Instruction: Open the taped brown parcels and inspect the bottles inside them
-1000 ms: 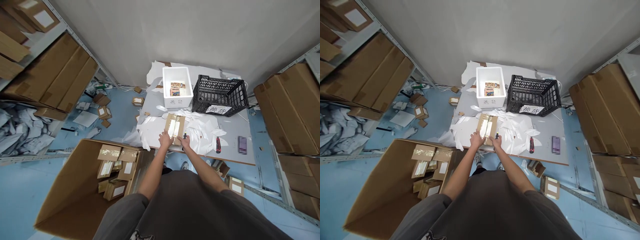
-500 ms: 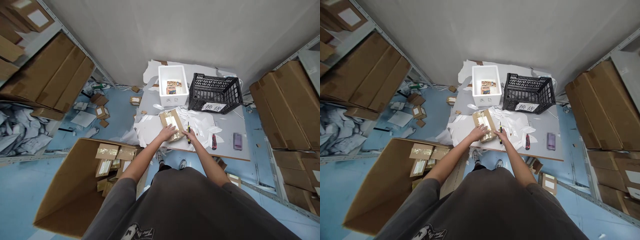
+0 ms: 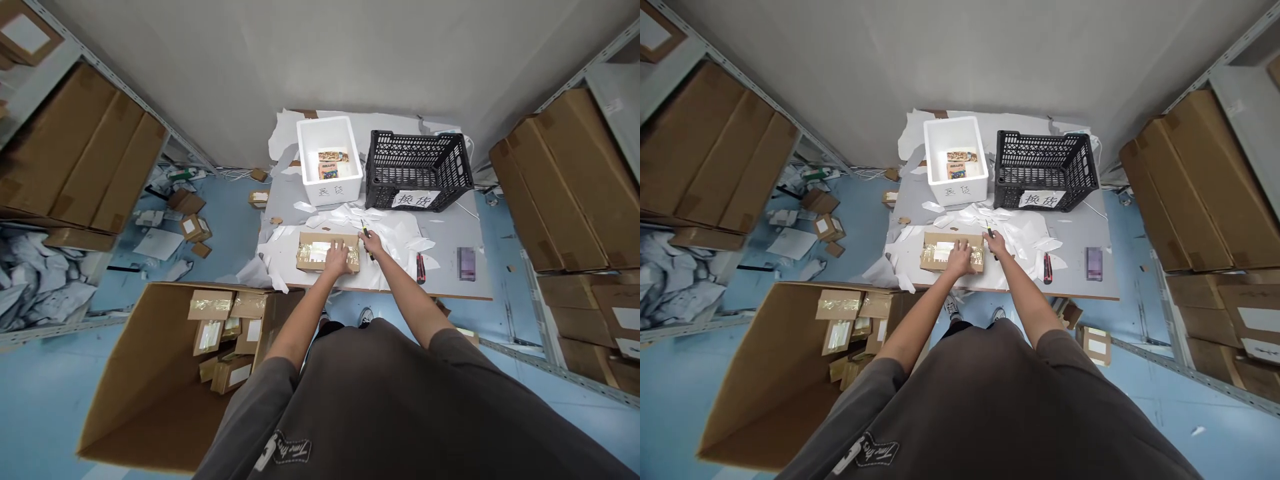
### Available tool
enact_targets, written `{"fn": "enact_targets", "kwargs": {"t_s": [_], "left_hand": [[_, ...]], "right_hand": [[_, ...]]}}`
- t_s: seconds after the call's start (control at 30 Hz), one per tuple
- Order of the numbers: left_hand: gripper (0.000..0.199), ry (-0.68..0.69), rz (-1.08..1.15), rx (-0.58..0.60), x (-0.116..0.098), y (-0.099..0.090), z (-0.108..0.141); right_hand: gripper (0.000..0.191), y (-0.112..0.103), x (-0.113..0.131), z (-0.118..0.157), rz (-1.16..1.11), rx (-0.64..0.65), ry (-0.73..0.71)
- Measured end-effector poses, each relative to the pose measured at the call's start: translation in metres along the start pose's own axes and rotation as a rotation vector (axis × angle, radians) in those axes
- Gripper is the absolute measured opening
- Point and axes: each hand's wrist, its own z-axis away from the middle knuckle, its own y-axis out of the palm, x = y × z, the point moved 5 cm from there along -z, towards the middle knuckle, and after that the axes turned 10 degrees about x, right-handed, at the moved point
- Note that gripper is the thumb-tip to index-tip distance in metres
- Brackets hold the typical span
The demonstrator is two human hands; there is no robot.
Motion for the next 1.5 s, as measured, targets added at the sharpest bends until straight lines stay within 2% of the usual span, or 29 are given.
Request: {"fn": "enact_targets", "kwargs": {"t_s": [0.07, 0.2, 0.27, 0.33, 0.47, 0.57, 0.7, 0.87, 0.93, 1.0, 1.17, 1.27, 1.37, 1.5], "left_hand": [[0.104, -0.020, 0.001, 0.022, -0.004, 0.002, -0.002], [0.114, -0.029, -0.018, 0.095, -0.005, 0.004, -0.008], [0.118, -0.029, -0.031, 0.112, -0.004, 0.004, -0.010], [0.122, -0.029, -0.039, 0.123, -0.004, 0.004, -0.011], [0.123, -0.043, -0.016, 0.126, -0.004, 0.005, -0.011], [0.121, -0.054, 0.001, 0.128, -0.004, 0.004, -0.011], [0.121, -0.069, -0.011, 0.125, -0.003, 0.004, -0.010], [0.116, -0.043, -0.012, 0.106, -0.003, 0.004, -0.006], [0.116, -0.037, -0.008, 0.115, -0.002, 0.004, -0.006], [0.116, -0.042, -0.008, 0.124, -0.002, 0.003, -0.007], [0.113, -0.048, -0.007, 0.131, -0.004, 0.001, -0.006], [0.113, -0.045, 0.005, 0.114, -0.004, 0.000, -0.001], [0.111, -0.003, 0.061, 0.051, 0.003, -0.007, 0.003], [0.071, 0.021, 0.135, -0.066, 0.023, -0.022, -0.004]], "right_hand": [[0.043, -0.009, -0.001, 0.010, 0.065, 0.105, -0.017], [0.037, -0.022, -0.013, 0.043, 0.317, 0.392, -0.054], [0.032, -0.027, -0.014, 0.053, 0.426, 0.472, -0.077], [0.027, -0.030, -0.012, 0.054, 0.556, 0.494, -0.092], [0.020, -0.028, 0.006, 0.039, 0.829, 0.453, -0.177], [0.018, -0.026, 0.017, 0.028, 0.917, 0.465, -0.218], [0.024, -0.030, 0.012, 0.027, 0.821, 0.551, -0.103], [0.041, -0.029, -0.011, 0.047, 0.397, 0.644, 0.116], [0.046, -0.026, -0.018, 0.055, 0.301, 0.686, 0.168], [0.048, -0.023, -0.022, 0.061, 0.258, 0.706, 0.192], [0.045, -0.024, -0.024, 0.072, 0.231, 0.657, 0.203], [0.044, -0.026, -0.028, 0.085, 0.266, 0.694, 0.203], [0.044, -0.035, -0.035, 0.097, 0.273, 0.624, 0.193], [0.041, -0.055, -0.039, 0.104, 0.246, 0.370, 0.079]]}}
